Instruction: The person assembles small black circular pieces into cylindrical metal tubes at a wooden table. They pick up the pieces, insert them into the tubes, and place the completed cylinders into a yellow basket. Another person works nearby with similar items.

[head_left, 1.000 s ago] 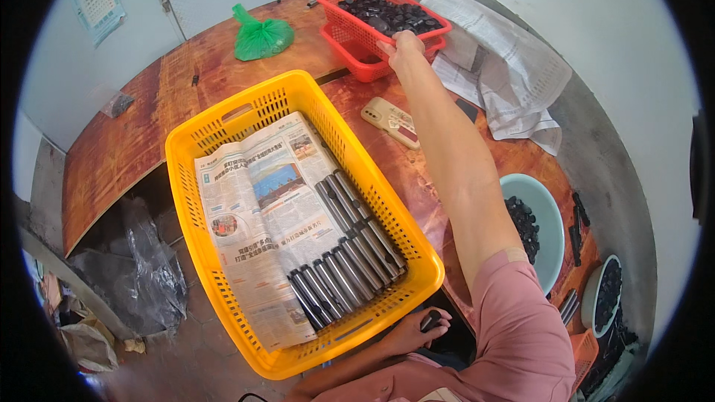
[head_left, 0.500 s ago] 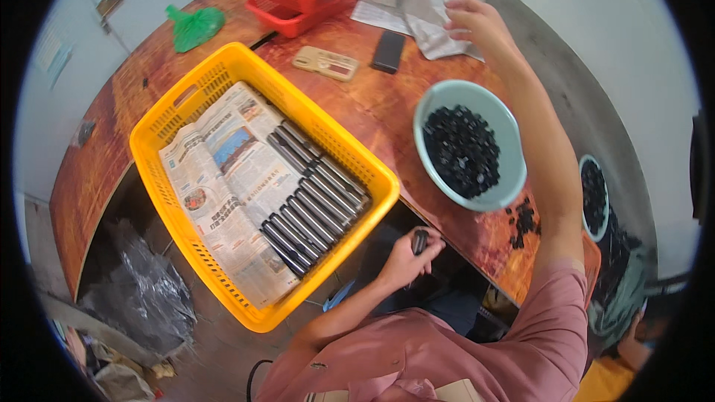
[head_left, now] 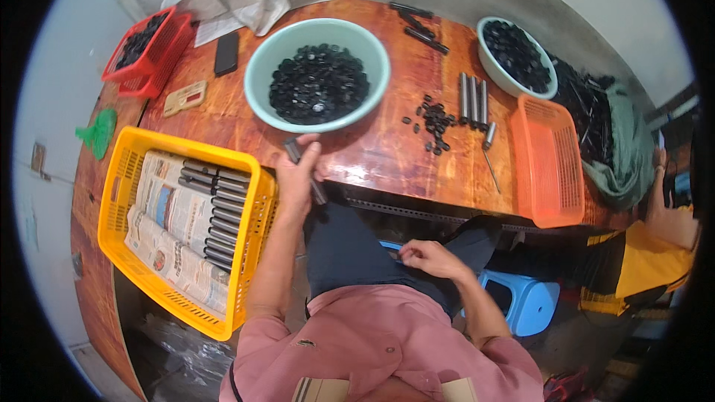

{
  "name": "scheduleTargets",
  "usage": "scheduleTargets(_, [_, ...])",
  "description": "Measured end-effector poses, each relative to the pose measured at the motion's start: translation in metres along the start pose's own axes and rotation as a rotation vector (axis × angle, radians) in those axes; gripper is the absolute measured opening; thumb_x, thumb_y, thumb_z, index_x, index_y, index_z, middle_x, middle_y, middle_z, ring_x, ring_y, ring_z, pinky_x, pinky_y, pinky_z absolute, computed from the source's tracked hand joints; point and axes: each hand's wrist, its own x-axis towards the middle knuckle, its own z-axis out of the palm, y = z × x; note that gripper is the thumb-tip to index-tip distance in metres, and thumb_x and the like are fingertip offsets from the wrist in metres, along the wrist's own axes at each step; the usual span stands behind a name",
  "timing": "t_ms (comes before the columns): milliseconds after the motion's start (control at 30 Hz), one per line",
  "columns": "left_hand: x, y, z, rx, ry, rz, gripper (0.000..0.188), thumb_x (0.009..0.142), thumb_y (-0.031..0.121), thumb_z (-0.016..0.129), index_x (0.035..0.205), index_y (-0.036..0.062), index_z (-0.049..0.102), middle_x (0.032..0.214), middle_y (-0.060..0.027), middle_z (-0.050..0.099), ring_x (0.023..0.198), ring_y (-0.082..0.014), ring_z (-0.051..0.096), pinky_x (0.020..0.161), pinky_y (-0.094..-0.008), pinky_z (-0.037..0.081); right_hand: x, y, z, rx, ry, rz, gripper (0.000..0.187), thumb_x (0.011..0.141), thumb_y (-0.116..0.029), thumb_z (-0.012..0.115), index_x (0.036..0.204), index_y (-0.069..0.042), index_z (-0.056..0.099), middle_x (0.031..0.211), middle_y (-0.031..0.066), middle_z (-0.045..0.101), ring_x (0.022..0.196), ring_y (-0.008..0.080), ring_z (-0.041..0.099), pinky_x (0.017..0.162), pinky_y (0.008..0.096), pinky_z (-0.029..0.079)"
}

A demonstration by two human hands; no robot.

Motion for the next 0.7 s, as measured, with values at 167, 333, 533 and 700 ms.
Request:
scheduleTargets(167, [-0.009, 0.023, 0.004, -0.010, -0.037, 0.013, 0.048, 0.099, 0.015, 0.064, 0.142, -0.0008, 0.050, 0.096, -0.0091, 0.067, 0.058, -0.0097, 0.057, 0.051, -0.0213, 0.046, 0.062, 0.146, 0.065, -0.515, 0.021, 0.219, 0.037, 0.089, -0.017, 0.060, 0.121, -0.001, 0.068, 0.121, 0.0250, 0.069, 0.117, 0.0419, 0.063, 0.099, 0.0462, 0.049])
scheduleTargets(333, [-0.057, 0.016, -0.022, 0.133, -0.256, -0.142, 0.042, 0.097, 0.016, 0.065, 0.133, -0.0025, 0.052, 0.100, -0.0138, 0.070, 0.057, -0.0114, 0.059, 0.049, -0.0220, 0.045, 0.087, 0.157, 0.076, -0.309, -0.242, 0.214, 0.056, 0.080, -0.010, 0.055, 0.135, -0.008, 0.065, 0.138, 0.0232, 0.062, 0.133, 0.0379, 0.054, 0.113, 0.0442, 0.041])
scheduleTargets(533, [-0.123, -0.023, -0.010, 0.083, -0.152, -0.218, 0.033, 0.098, 0.015, 0.066, 0.126, -0.0001, 0.057, 0.099, -0.0117, 0.070, 0.060, -0.0115, 0.060, 0.053, -0.0217, 0.048, 0.110, 0.165, 0.063, -0.364, -0.449, 0.180, 0.046, 0.087, -0.025, 0.060, 0.126, -0.002, 0.063, 0.130, 0.0180, 0.064, 0.121, 0.0322, 0.058, 0.102, 0.0412, 0.043])
scheduleTargets(700, [-0.123, -0.032, -0.001, 0.149, -0.158, -0.241, 0.032, 0.097, 0.018, 0.067, 0.124, 0.0023, 0.057, 0.099, -0.0099, 0.069, 0.058, -0.0105, 0.058, 0.052, -0.0214, 0.049, 0.112, 0.157, 0.072, -0.421, -0.365, 0.279, 0.068, 0.094, -0.045, 0.059, 0.149, -0.007, 0.046, 0.152, 0.0200, 0.049, 0.135, 0.0375, 0.049, 0.108, 0.0458, 0.040])
